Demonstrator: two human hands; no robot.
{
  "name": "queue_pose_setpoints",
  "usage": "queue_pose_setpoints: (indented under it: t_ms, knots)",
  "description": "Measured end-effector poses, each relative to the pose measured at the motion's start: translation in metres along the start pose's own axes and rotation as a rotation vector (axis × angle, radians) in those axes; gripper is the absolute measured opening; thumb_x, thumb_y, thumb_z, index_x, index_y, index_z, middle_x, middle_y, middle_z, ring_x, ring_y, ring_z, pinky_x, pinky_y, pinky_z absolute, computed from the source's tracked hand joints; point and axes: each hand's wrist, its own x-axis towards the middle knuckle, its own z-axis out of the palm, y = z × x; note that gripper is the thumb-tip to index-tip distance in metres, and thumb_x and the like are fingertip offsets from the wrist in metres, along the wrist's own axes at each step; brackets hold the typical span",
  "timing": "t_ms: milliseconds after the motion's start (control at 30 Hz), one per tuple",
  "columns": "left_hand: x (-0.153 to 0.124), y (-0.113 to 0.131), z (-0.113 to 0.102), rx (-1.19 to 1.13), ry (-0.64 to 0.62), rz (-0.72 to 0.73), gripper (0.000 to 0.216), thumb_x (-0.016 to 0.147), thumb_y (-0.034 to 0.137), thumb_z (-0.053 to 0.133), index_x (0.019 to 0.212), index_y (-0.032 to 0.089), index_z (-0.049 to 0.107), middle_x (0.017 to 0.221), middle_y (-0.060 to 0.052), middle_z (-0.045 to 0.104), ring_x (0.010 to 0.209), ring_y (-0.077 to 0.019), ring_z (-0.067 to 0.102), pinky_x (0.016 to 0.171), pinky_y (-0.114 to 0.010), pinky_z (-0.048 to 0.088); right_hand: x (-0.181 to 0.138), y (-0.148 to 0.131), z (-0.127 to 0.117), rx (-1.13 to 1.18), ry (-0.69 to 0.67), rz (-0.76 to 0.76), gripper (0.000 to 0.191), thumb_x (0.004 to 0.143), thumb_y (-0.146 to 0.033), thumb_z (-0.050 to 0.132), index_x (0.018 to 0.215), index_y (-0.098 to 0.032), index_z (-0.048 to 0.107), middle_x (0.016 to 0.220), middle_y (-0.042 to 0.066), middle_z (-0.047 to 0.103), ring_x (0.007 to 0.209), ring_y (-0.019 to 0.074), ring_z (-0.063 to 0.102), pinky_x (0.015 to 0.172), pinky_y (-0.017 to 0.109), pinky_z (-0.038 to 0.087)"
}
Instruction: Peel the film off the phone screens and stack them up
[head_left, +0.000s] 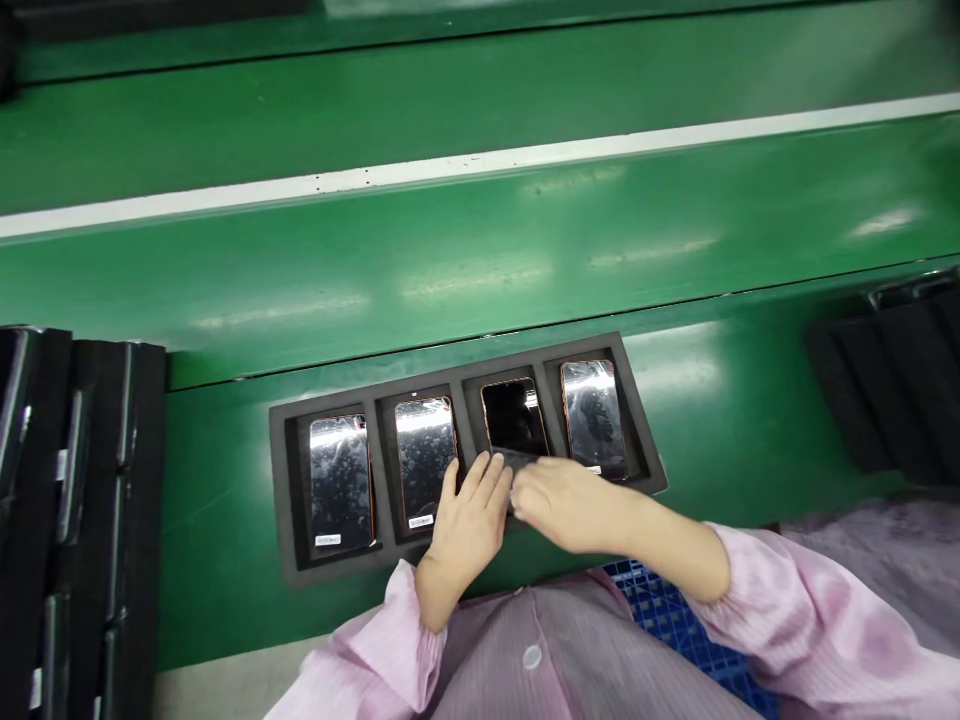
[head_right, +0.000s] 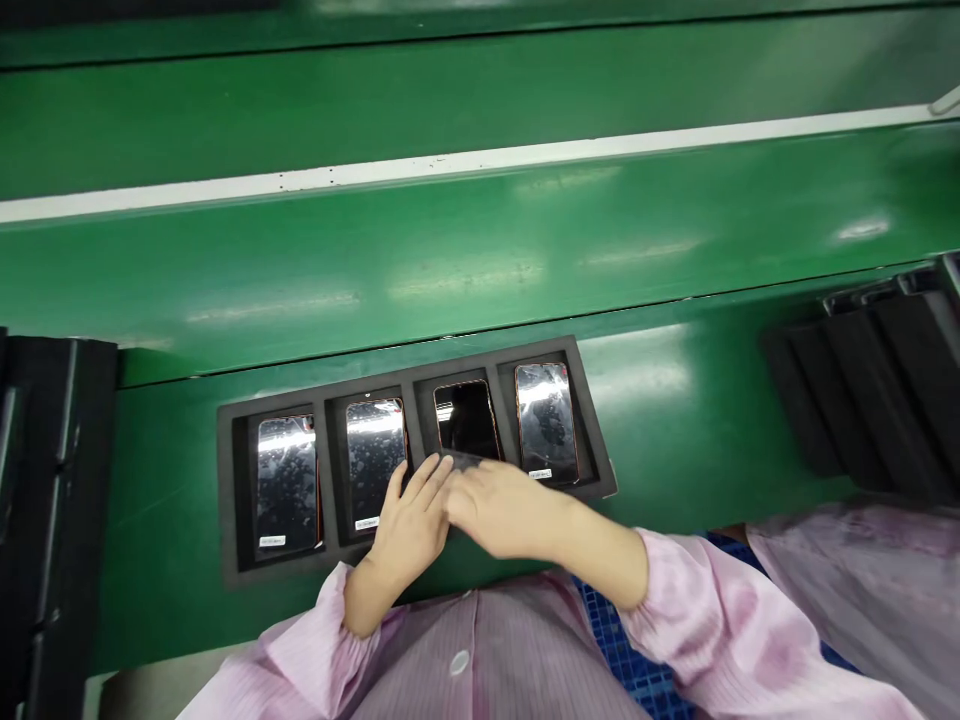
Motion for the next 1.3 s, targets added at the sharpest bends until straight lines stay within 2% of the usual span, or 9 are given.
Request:
queue_pose_setpoints:
  t_ms: [133, 333, 500, 633, 733, 867, 1033, 1133, 1300]
  knots:
    - [0.001, -0.005, -0.002, 0.002, 0.003, 0.029, 0.033, 0.085, 0.013, 0.041, 0.108, 0.016, 0.065, 0.115, -0.010, 0.067, 0.109, -0.0284, 0.058, 0.096, -0.050, 0.038, -0.010, -0.016, -0.002, 0.206, 0.080, 0.067, 0.017, 0.090, -0.016, 0.040, 0.082, -0.016, 0.054, 0.073, 0.009, 0.064, 0.068, 0.0207, 0.061, 0.063, 0.033, 0.046]
    - [0.015, -0.023, -0.012, -0.049, -0.075, 0.074, 0.036, 0.081, 0.004, 0.042, 0.103, 0.019, 0.066, 0.111, -0.005, 0.069, 0.109, -0.0266, 0.059, 0.101, -0.049, 0.036, 0.045, 0.023, -0.014, 1.450, 0.337, 0.912, 0.019, 0.093, -0.013, 0.037, 0.076, -0.019, 0.042, 0.065, -0.001, 0.063, 0.052, 0.0115, 0.061, 0.049, 0.022, 0.047]
    - [0.023, -0.041, -0.015, -0.190, -0.094, 0.140, 0.032, 0.081, 0.003, 0.041, 0.088, 0.020, 0.067, 0.110, -0.001, 0.070, 0.106, -0.0246, 0.060, 0.101, -0.049, 0.038, 0.067, 0.041, -0.014, 1.843, 0.544, 1.150, 0.021, 0.096, -0.015, 0.036, 0.077, -0.016, 0.044, 0.065, 0.002, 0.064, 0.057, 0.0127, 0.065, 0.052, 0.023, 0.051]
    - [0.024, -0.046, -0.013, -0.234, -0.102, 0.156, 0.031, 0.081, 0.003, 0.041, 0.079, 0.021, 0.066, 0.108, 0.000, 0.071, 0.106, -0.0242, 0.059, 0.097, -0.049, 0.041, 0.059, 0.043, -0.015, 1.678, 0.442, 1.146, 0.017, 0.095, -0.017, 0.038, 0.079, -0.017, 0.044, 0.067, 0.000, 0.064, 0.051, 0.0122, 0.062, 0.048, 0.023, 0.048]
    - [0.024, -0.043, -0.012, -0.218, -0.112, 0.138, 0.031, 0.080, 0.003, 0.043, 0.078, 0.022, 0.067, 0.109, -0.001, 0.070, 0.108, -0.0240, 0.058, 0.099, -0.049, 0.040, 0.048, 0.047, -0.019, 1.142, 0.492, 1.120, 0.010, 0.089, -0.026, 0.052, 0.084, -0.019, 0.046, 0.068, -0.003, 0.060, 0.049, 0.0121, 0.055, 0.049, 0.025, 0.044]
    - [0.017, -0.036, -0.015, -0.171, -0.113, 0.136, 0.033, 0.077, 0.002, 0.044, 0.084, 0.023, 0.069, 0.110, -0.005, 0.070, 0.111, -0.0242, 0.057, 0.100, -0.050, 0.039, 0.048, 0.047, -0.021, 0.409, 0.658, 0.881, 0.006, 0.085, -0.022, 0.055, 0.090, -0.019, 0.055, 0.082, 0.003, 0.061, 0.078, 0.0186, 0.058, 0.073, 0.032, 0.045]
    - [-0.014, -0.043, -0.027, -0.042, 0.050, 0.001, 0.032, 0.077, 0.004, 0.043, 0.092, 0.020, 0.068, 0.114, -0.009, 0.068, 0.114, -0.0272, 0.056, 0.097, -0.049, 0.040, 0.085, 0.023, -0.005, 0.140, 0.296, 0.520, 0.011, 0.088, -0.019, 0.053, 0.090, -0.019, 0.065, 0.091, 0.007, 0.064, 0.090, 0.0213, 0.054, 0.079, 0.031, 0.044]
    - [-0.037, -0.056, -0.034, 0.025, 0.068, -0.137, 0.029, 0.081, 0.006, 0.042, 0.092, 0.016, 0.066, 0.114, -0.010, 0.067, 0.112, -0.0281, 0.058, 0.095, -0.049, 0.041, 0.110, 0.008, 0.005, -0.015, 0.126, 0.563, 0.015, 0.087, -0.026, 0.057, 0.094, -0.015, 0.065, 0.095, 0.011, 0.062, 0.093, 0.0256, 0.052, 0.076, 0.035, 0.043]
    - [-0.059, -0.067, -0.035, 0.015, 0.005, -0.130, 0.027, 0.085, 0.009, 0.042, 0.094, 0.016, 0.066, 0.118, -0.011, 0.065, 0.115, -0.0274, 0.056, 0.099, -0.050, 0.037, 0.128, 0.000, 0.010, -0.144, 0.034, 0.669, 0.021, 0.090, -0.013, 0.043, 0.093, -0.010, 0.064, 0.096, 0.017, 0.061, 0.090, 0.0270, 0.052, 0.072, 0.037, 0.041]
